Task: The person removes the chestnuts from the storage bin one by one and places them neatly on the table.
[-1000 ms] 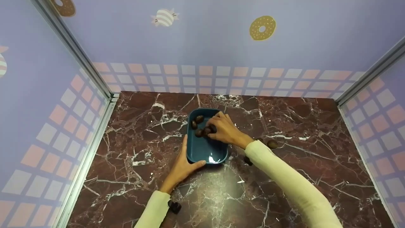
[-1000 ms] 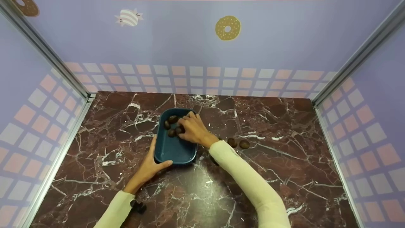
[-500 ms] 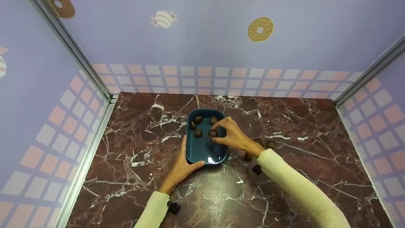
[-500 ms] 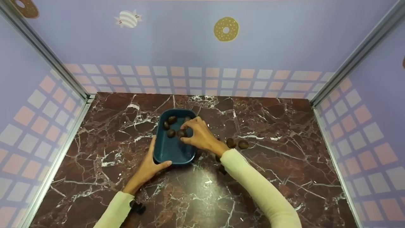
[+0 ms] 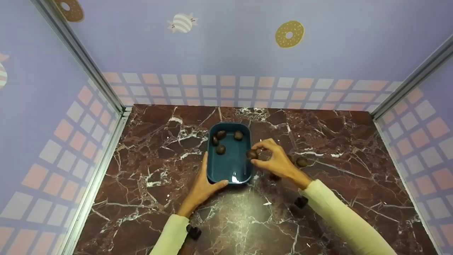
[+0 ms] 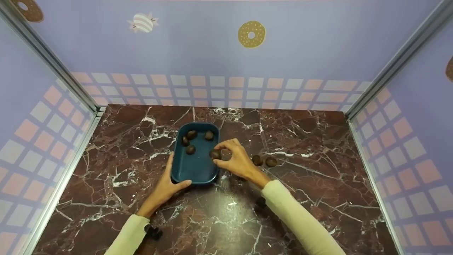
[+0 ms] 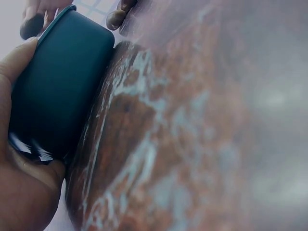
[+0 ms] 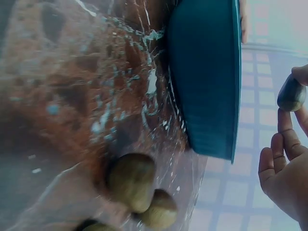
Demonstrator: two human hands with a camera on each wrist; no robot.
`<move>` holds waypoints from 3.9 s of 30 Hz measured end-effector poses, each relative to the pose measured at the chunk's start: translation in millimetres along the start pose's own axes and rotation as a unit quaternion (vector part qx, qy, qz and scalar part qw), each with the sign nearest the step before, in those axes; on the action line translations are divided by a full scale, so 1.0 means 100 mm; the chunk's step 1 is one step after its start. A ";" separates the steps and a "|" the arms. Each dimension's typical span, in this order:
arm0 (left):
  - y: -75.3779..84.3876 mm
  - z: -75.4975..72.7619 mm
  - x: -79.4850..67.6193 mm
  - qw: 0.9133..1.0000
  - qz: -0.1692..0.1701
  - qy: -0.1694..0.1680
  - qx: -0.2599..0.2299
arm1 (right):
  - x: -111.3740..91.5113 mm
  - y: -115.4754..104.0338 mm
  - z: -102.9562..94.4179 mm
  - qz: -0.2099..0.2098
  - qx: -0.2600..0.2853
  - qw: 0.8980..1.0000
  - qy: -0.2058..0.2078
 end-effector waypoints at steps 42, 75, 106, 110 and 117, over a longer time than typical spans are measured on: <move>-0.02 -0.01 0.02 1.000 0.001 0.004 -0.004 | -1.33 0.63 -0.59 0.137 -0.022 0.974 0.177; -0.01 0.00 0.01 1.000 0.005 0.006 0.018 | -1.55 0.95 -0.64 0.199 -0.088 0.965 0.145; 0.00 -0.01 0.01 1.000 0.001 0.006 0.013 | -1.01 0.48 -0.83 0.106 -0.139 0.980 0.092; 0.00 -0.01 0.01 1.000 0.004 0.008 0.013 | -0.82 0.40 -0.79 0.095 -0.126 0.985 0.069; 0.00 -0.01 0.00 1.000 0.007 0.002 0.003 | -0.48 0.28 -0.64 0.065 -0.135 0.988 0.030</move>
Point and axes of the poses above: each hand's wrist, its own x-axis towards the middle knuckle, its own z-axis out of the palm, y = z × x, the point moved 3 cm from there along x, towards the middle knuckle, and after that the axes turned 10 degrees about -y, right-handed, at the moved point
